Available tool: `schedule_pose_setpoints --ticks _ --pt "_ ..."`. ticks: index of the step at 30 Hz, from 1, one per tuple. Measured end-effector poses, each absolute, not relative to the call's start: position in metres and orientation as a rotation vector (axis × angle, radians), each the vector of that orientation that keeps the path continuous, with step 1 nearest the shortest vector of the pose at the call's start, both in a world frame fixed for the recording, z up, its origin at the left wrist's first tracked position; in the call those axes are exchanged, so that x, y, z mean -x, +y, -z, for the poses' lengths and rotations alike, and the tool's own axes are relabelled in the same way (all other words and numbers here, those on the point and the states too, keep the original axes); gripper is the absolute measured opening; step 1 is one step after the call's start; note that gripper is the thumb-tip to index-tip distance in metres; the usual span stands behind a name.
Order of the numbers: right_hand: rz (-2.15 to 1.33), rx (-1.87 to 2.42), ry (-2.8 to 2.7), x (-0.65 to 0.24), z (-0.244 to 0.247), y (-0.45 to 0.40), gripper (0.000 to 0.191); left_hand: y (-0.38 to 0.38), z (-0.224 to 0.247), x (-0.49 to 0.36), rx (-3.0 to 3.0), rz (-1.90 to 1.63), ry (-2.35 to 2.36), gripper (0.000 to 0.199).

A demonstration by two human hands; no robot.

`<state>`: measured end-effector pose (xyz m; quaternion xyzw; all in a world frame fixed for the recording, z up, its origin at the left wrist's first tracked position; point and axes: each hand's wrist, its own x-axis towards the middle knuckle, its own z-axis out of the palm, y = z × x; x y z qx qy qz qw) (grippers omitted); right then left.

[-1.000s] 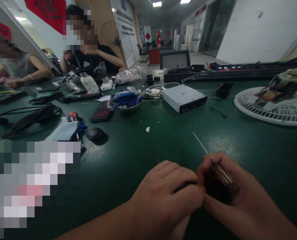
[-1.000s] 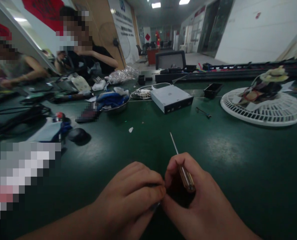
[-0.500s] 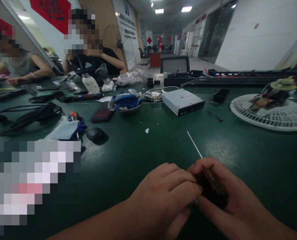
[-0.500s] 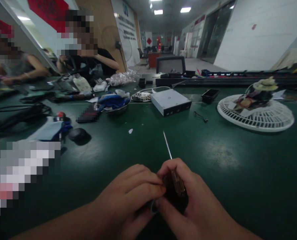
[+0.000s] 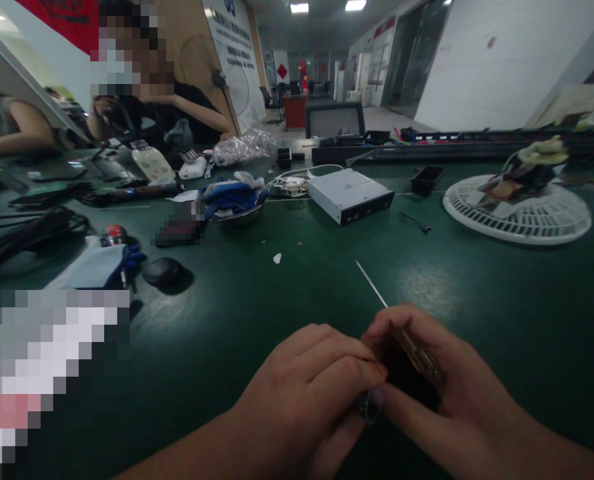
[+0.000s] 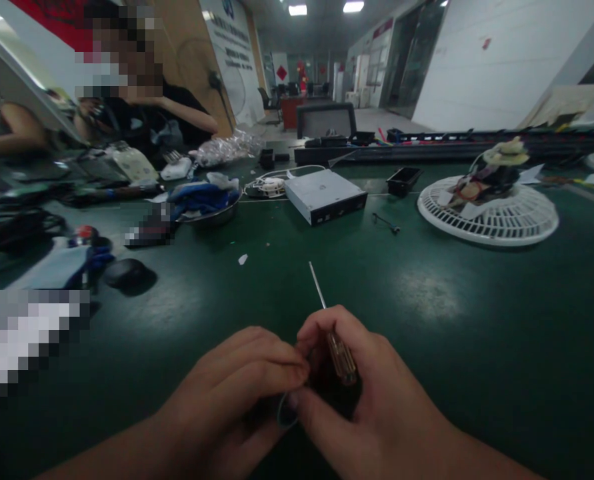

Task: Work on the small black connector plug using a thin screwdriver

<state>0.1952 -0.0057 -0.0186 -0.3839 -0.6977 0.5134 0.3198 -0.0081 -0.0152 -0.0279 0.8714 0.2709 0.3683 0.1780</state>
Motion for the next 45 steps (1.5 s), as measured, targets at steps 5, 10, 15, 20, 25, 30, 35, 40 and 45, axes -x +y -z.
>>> schedule_pose_setpoints --ticks 5,10,15,20,25,30,35,40,45 --pt "-1.201 0.990 -1.766 -0.201 0.023 -0.010 0.017 -0.019 0.026 0.006 -2.375 -1.065 0.935 0.032" --pt "-1.019 0.924 -1.425 -0.208 0.024 -0.012 0.028 -0.018 0.026 0.007 -2.182 -0.939 1.380 0.034" --pt "-1.015 0.838 -1.512 -0.208 0.021 -0.013 0.035 -0.015 0.032 0.011 -1.960 -0.900 1.632 0.027" --pt "-0.925 0.963 -1.640 -0.204 0.022 -0.012 0.021 -0.019 0.035 0.012 -1.978 -0.892 1.532 0.036" --pt "-0.945 1.032 -1.754 -0.201 0.024 -0.009 0.029 -0.021 0.030 0.013 -2.013 -0.918 1.397 0.039" --pt "-0.987 0.981 -1.852 -0.200 0.021 -0.005 0.030 -0.020 0.026 0.013 -2.092 -0.797 1.325 0.033" --pt "-0.921 0.998 -1.946 -0.202 0.018 -0.006 0.023 -0.021 0.027 0.011 -2.111 -0.817 1.306 0.032" --pt "-0.761 0.809 -2.035 -0.198 0.017 -0.008 0.038 -0.019 0.024 0.010 -2.168 -0.581 1.284 0.018" --pt "-0.788 0.836 -2.041 -0.192 0.022 -0.005 0.038 -0.018 0.023 0.009 -2.167 -0.497 1.313 0.018"
